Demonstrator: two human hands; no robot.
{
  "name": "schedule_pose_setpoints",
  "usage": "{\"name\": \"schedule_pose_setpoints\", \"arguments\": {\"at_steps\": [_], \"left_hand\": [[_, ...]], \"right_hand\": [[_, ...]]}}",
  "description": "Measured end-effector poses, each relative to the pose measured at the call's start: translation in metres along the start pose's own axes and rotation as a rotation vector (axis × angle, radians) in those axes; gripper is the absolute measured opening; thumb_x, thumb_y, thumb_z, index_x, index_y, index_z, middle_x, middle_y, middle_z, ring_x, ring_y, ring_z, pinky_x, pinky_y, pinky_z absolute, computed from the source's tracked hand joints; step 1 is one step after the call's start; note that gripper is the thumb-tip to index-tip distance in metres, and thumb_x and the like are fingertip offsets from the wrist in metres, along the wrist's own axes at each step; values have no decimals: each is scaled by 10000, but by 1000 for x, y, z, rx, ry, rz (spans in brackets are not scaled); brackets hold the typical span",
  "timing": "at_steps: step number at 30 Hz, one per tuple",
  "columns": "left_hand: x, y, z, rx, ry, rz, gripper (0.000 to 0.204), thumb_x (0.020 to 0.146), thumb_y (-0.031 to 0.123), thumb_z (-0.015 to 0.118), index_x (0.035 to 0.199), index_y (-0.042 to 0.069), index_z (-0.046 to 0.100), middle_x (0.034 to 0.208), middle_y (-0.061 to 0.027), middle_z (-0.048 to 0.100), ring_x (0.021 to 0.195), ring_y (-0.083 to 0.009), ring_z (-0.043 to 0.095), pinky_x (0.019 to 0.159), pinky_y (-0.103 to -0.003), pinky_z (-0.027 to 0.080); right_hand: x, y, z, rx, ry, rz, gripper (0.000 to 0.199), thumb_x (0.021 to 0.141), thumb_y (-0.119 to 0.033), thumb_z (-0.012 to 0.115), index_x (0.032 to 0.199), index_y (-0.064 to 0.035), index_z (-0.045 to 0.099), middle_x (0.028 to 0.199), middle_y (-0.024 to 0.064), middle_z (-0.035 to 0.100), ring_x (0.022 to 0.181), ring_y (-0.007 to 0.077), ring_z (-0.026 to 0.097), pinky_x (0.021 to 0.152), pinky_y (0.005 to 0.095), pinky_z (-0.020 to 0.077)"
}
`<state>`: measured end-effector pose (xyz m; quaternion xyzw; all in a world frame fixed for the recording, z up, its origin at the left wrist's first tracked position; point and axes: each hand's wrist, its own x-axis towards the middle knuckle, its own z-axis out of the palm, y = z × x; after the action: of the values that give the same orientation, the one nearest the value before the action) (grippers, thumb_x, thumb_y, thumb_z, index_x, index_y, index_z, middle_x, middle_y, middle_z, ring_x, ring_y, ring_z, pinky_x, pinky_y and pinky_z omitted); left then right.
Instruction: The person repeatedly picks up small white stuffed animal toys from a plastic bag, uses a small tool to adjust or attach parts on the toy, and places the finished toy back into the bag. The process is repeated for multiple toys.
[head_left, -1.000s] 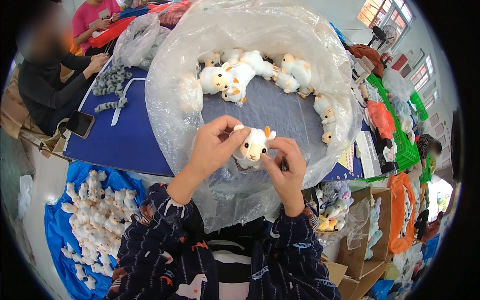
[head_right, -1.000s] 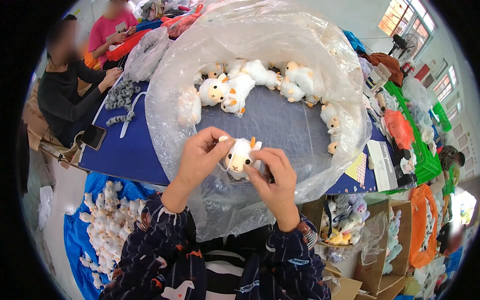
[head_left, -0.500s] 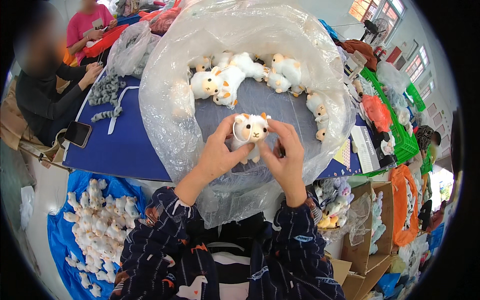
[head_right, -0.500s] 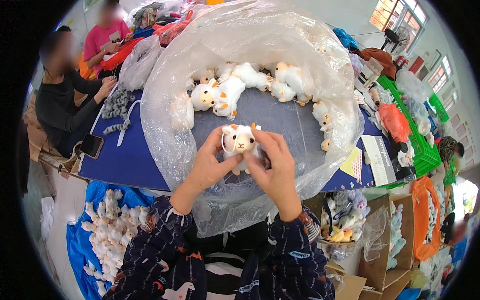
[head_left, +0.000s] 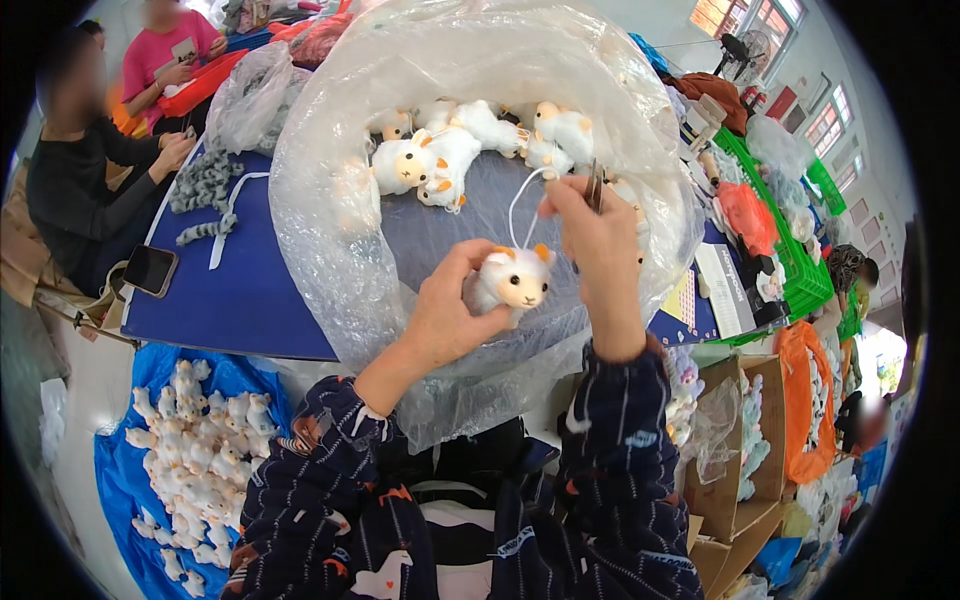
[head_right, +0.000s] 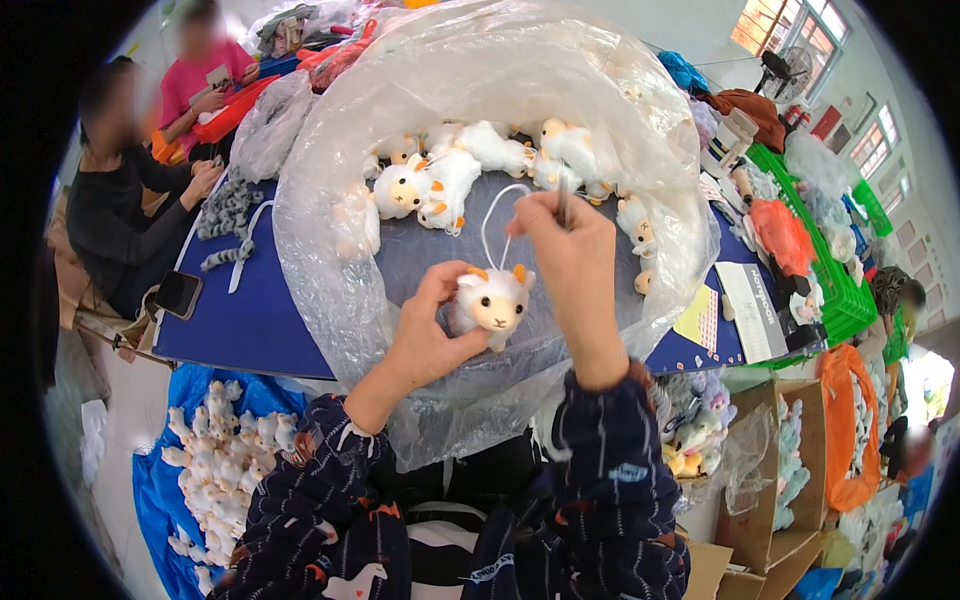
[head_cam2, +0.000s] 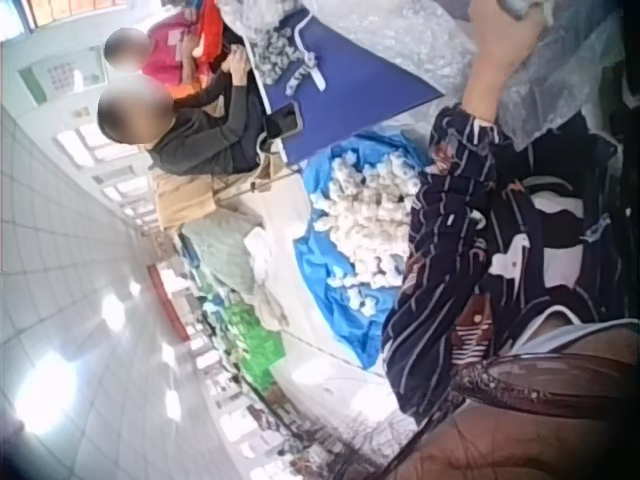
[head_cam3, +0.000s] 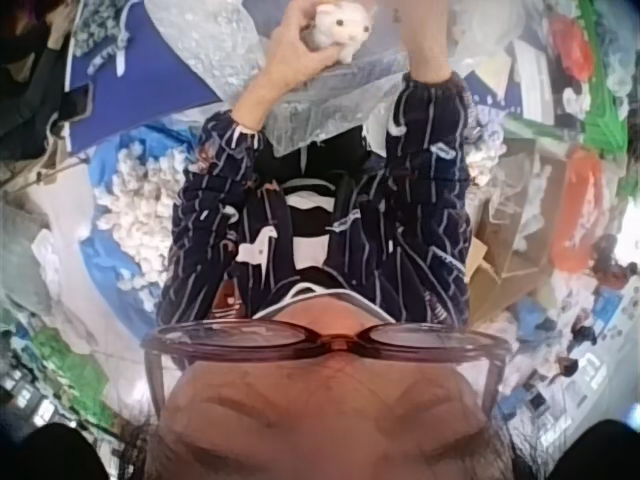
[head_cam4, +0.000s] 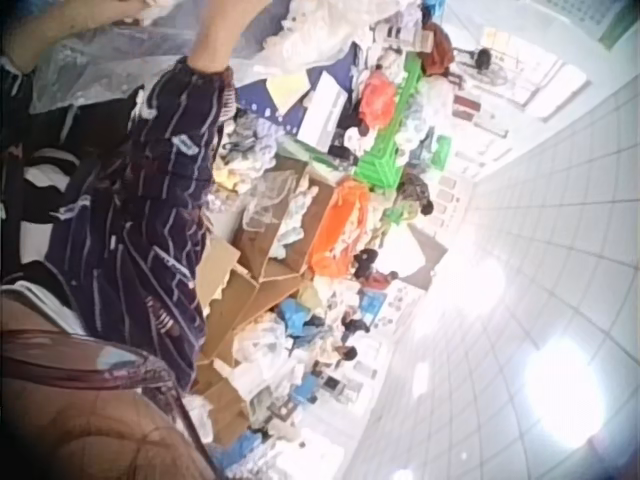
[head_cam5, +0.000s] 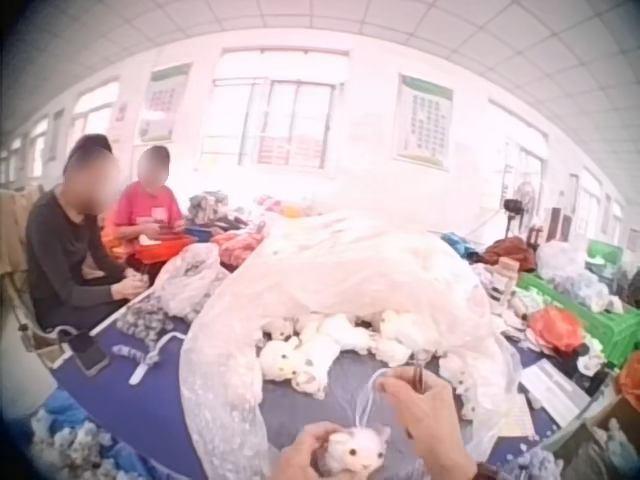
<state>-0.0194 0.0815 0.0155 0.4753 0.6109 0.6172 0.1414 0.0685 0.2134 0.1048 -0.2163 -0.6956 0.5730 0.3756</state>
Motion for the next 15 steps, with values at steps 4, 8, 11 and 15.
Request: {"name": "schedule_pose_setpoints", "arguments": {"at_steps": [4,8,11,15], "left_hand": [[-7,-19,1,-155,127,67,572,722,48,704,1198,23,389,1140,-141,572,1065,-213,559,946,-343,417],[-9,-22,-1,0,220,267,524,759,58,691,1234,46,471,1150,-175,566,1031,-298,601,834,-347,498],[-8,-17,-5,279,208,420,499,747,32,690,1217,70,524,1132,-198,569,989,-328,615,790,-339,519],[-9,-25,-3,196,269,362,458,718,6,695,1151,81,569,1114,-197,578,975,-332,615,767,-342,525]], "right_hand": [[-11,34,-5,-128,163,-95,240,815,-126,644,1005,19,625,837,23,620,678,30,489,560,180,386],[-57,43,4,-239,-42,-211,189,818,-79,659,991,-6,645,801,25,603,637,57,476,551,190,372],[-58,55,10,-204,50,-364,139,815,-47,662,951,-19,655,790,24,592,637,50,471,549,194,372],[-61,68,26,-154,135,-357,101,818,-38,656,915,-14,642,791,19,590,625,44,471,543,189,367]]}}
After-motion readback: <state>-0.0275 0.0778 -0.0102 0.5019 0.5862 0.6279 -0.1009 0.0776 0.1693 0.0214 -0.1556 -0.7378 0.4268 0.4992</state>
